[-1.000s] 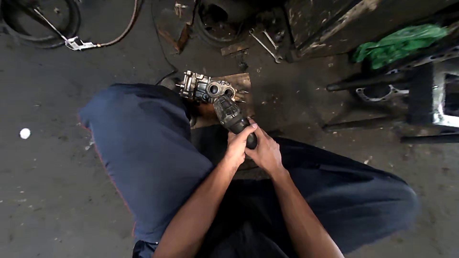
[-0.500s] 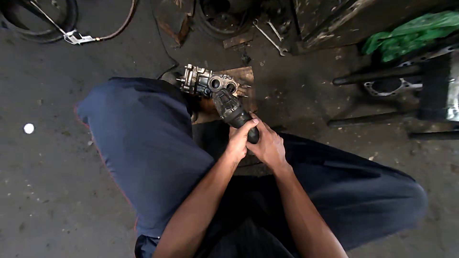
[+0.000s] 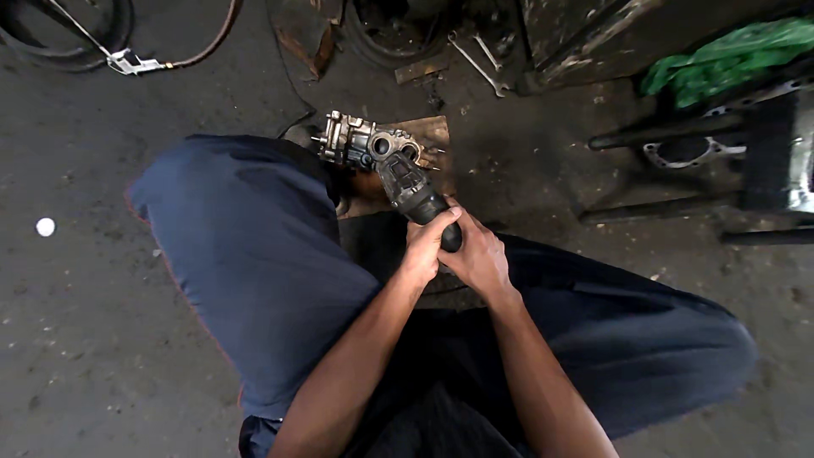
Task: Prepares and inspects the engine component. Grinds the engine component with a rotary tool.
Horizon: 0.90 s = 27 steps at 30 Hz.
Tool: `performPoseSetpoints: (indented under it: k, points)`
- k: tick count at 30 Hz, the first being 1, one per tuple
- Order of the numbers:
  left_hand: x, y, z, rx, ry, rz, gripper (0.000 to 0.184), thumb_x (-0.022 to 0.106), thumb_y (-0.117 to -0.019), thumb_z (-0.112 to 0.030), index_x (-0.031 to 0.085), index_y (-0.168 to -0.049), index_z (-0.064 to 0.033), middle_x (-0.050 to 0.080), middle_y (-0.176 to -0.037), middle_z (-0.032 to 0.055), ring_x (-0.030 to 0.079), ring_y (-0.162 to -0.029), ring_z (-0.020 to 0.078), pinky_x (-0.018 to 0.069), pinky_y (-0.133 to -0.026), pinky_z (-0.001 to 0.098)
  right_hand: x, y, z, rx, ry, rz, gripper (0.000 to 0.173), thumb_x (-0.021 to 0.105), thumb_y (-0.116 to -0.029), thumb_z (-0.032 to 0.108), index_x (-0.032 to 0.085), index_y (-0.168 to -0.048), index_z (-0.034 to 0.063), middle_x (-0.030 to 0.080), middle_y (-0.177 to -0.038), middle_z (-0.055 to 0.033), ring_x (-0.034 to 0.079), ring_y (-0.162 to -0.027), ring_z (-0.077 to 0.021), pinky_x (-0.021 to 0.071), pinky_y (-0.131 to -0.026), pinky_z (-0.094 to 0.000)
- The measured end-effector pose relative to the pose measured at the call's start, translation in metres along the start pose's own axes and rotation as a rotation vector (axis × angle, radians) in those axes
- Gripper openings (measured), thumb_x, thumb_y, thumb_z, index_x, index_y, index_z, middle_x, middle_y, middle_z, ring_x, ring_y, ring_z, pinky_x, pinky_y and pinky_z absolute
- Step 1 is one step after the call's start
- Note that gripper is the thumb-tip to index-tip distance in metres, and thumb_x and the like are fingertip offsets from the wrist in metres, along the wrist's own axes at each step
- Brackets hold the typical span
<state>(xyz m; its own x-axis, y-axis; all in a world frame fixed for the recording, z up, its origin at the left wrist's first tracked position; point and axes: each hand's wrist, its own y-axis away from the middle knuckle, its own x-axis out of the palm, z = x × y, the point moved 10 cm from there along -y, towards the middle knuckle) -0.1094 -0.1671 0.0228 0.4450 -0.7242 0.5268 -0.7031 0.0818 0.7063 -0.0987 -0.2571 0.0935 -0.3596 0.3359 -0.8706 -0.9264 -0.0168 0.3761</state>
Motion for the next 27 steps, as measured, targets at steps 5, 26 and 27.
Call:
performPoseSetpoints:
  k: [5,26,27]
  points:
    - [0.001,0.002,0.005,-0.017,-0.042,-0.009,0.05,0.082,-0.0864,-0.015,0.06,-0.13,-0.0047,0.07,-0.112,0.0158,0.068,-0.101,0.0239,0.0574,-0.091,0.0416,-0.003,0.003,-0.004,0.016,-0.005,-0.002,0.086,0.081,-0.0804,0.042,0.044,-0.157,0.0278,0.07,-0.126,-0.0128,0.072,-0.098,-0.037,0.0555,-0.079,-0.0602]
    - [-0.002,-0.005,-0.001,0.035,-0.099,-0.031,0.055,0.085,-0.0843,-0.018,0.059,-0.131,-0.0056,0.071,-0.11,0.0154,0.07,-0.099,0.0239,0.0587,-0.089,0.042,0.004,-0.003,-0.007,0.022,-0.081,-0.012,0.086,0.081,-0.0795,0.041,0.045,-0.156,0.0259,0.072,-0.12,-0.0154,0.071,-0.1,-0.0383,0.0547,-0.083,-0.0613]
    - [-0.002,-0.006,0.0,0.038,-0.106,-0.025,0.054,0.085,-0.0844,-0.018,0.059,-0.131,-0.0055,0.071,-0.111,0.015,0.07,-0.1,0.0234,0.0587,-0.089,0.0415,0.005,-0.003,-0.008,0.031,-0.079,-0.004,0.086,0.081,-0.0802,0.041,0.044,-0.156,0.026,0.071,-0.122,-0.0151,0.071,-0.1,-0.0379,0.0547,-0.083,-0.061]
